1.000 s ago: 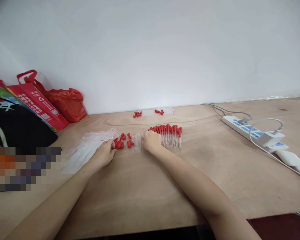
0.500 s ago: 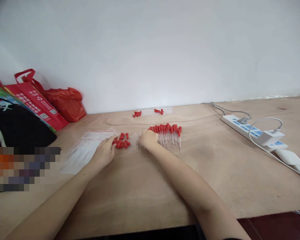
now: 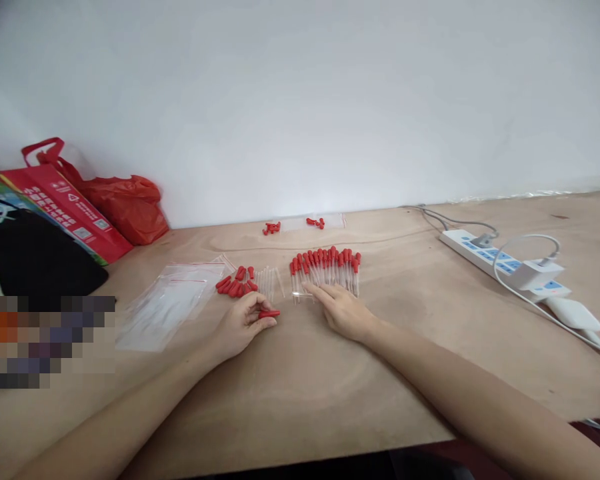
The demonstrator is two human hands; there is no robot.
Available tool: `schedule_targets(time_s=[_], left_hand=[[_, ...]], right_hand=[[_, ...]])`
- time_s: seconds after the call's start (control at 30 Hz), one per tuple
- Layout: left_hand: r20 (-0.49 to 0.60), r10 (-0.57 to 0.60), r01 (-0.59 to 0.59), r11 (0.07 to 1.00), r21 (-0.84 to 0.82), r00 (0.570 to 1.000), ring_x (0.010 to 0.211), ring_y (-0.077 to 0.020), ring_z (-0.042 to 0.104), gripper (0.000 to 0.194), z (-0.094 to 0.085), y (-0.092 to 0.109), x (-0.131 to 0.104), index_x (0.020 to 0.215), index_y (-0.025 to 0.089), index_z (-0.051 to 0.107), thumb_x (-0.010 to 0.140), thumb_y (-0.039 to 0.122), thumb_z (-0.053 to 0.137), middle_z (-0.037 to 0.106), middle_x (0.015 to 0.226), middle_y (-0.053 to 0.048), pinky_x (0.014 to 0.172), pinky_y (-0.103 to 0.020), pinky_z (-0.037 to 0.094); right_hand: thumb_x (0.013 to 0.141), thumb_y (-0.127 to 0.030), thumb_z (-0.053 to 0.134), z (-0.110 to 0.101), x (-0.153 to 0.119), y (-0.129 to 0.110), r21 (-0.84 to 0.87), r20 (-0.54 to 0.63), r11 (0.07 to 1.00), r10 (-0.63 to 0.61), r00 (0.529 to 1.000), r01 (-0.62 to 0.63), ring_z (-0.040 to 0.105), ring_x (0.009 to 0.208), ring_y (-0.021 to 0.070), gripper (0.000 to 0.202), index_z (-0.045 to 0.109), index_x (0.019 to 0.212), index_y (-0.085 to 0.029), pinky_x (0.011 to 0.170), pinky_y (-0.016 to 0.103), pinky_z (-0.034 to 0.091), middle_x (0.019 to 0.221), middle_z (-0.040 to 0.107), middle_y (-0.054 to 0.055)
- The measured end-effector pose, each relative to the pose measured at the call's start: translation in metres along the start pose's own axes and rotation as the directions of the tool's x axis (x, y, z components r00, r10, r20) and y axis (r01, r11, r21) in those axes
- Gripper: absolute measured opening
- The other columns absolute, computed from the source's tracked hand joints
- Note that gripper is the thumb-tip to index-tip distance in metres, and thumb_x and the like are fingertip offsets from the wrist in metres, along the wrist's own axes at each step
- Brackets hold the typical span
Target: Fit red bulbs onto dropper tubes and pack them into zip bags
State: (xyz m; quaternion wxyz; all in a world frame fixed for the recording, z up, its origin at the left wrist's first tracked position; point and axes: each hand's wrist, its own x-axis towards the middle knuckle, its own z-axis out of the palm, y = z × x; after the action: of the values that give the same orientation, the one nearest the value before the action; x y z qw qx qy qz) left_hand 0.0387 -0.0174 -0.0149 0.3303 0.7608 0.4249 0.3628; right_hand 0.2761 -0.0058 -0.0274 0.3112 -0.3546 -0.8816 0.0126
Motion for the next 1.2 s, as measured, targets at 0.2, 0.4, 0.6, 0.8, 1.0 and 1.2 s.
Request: schedule_targets(time_s=[0.2, 0.4, 0.6, 0.8, 1.0, 1.2], left_hand=[[-0.024, 0.268, -0.239, 0.892, 0.383, 0.963, 0.074, -0.0133, 0.050, 0.019, 0.006, -0.002, 0.001, 0.096, 0.018, 0.057, 0.082, 0.019, 0.044, 0.047, 0.081, -0.003, 0.069, -0.028, 0.045], [0.006, 0.310, -0.279, 0.844, 0.457, 0.951, 0.082, -0.0146, 0.053, 0.018, 0.008, 0.004, 0.002, 0.091, 0.018, 0.058, 0.085, 0.022, 0.041, 0.057, 0.087, -0.004, 0.073, -0.029, 0.040], [0.014, 0.304, -0.263, 0.799, 0.540, 0.953, 0.082, -0.0150, 0.055, 0.016, 0.009, 0.007, 0.001, 0.090, 0.021, 0.057, 0.085, 0.026, 0.042, 0.064, 0.083, 0.000, 0.080, -0.034, 0.029], [0.020, 0.239, -0.218, 0.843, 0.492, 0.971, 0.075, -0.0125, 0.055, 0.017, 0.012, 0.011, 0.001, 0.082, 0.020, 0.056, 0.085, 0.028, 0.041, 0.063, 0.076, 0.002, 0.083, -0.034, 0.025], [0.032, 0.276, -0.254, 0.825, 0.504, 0.961, 0.070, -0.0117, 0.055, 0.017, 0.012, 0.013, 0.000, 0.077, 0.020, 0.056, 0.084, 0.027, 0.043, 0.062, 0.070, 0.004, 0.086, -0.036, 0.022], [0.049, 0.334, -0.304, 0.774, 0.556, 0.941, 0.069, -0.0117, 0.054, 0.017, 0.012, 0.018, -0.004, 0.075, 0.019, 0.057, 0.084, 0.024, 0.043, 0.061, 0.068, 0.003, 0.089, -0.038, 0.019]], right_hand=[[0.086, -0.017, 0.035, -0.004, -0.002, -0.015, 0.004, 0.007, 1.000, -0.011, 1.000, 0.011, 0.050, 0.073, 0.0164, 0.024, 0.052, 0.102, -0.016, 0.067, 0.031, 0.037, 0.084, 0.058, 0.007], [0.086, -0.021, 0.038, 0.003, 0.003, -0.021, 0.034, -0.029, 0.999, -0.002, 1.000, 0.003, 0.051, 0.073, 0.0149, 0.019, 0.054, 0.095, -0.016, 0.068, 0.028, 0.035, 0.082, 0.059, 0.006], [0.087, -0.021, 0.038, 0.006, 0.002, -0.019, 0.055, -0.015, 0.998, -0.010, 1.000, 0.011, 0.052, 0.073, 0.0141, 0.019, 0.054, 0.094, -0.016, 0.067, 0.027, 0.032, 0.081, 0.060, 0.005], [0.084, -0.020, 0.043, 0.007, 0.002, -0.019, 0.033, -0.027, 0.999, -0.040, 0.999, 0.041, 0.051, 0.066, 0.0123, 0.016, 0.057, 0.091, -0.017, 0.064, 0.027, 0.026, 0.074, 0.060, 0.002], [0.084, -0.020, 0.044, 0.004, 0.005, -0.019, -0.015, -0.013, 0.997, -0.079, 0.997, 0.079, 0.050, 0.063, 0.0114, 0.017, 0.060, 0.090, -0.018, 0.062, 0.028, 0.022, 0.067, 0.059, 0.001], [0.082, -0.019, 0.046, 0.000, 0.008, -0.019, -0.090, 0.005, 0.989, -0.120, 0.993, 0.120, 0.048, 0.062, 0.0110, 0.016, 0.062, 0.084, -0.019, 0.060, 0.028, 0.018, 0.067, 0.060, 0.000]])
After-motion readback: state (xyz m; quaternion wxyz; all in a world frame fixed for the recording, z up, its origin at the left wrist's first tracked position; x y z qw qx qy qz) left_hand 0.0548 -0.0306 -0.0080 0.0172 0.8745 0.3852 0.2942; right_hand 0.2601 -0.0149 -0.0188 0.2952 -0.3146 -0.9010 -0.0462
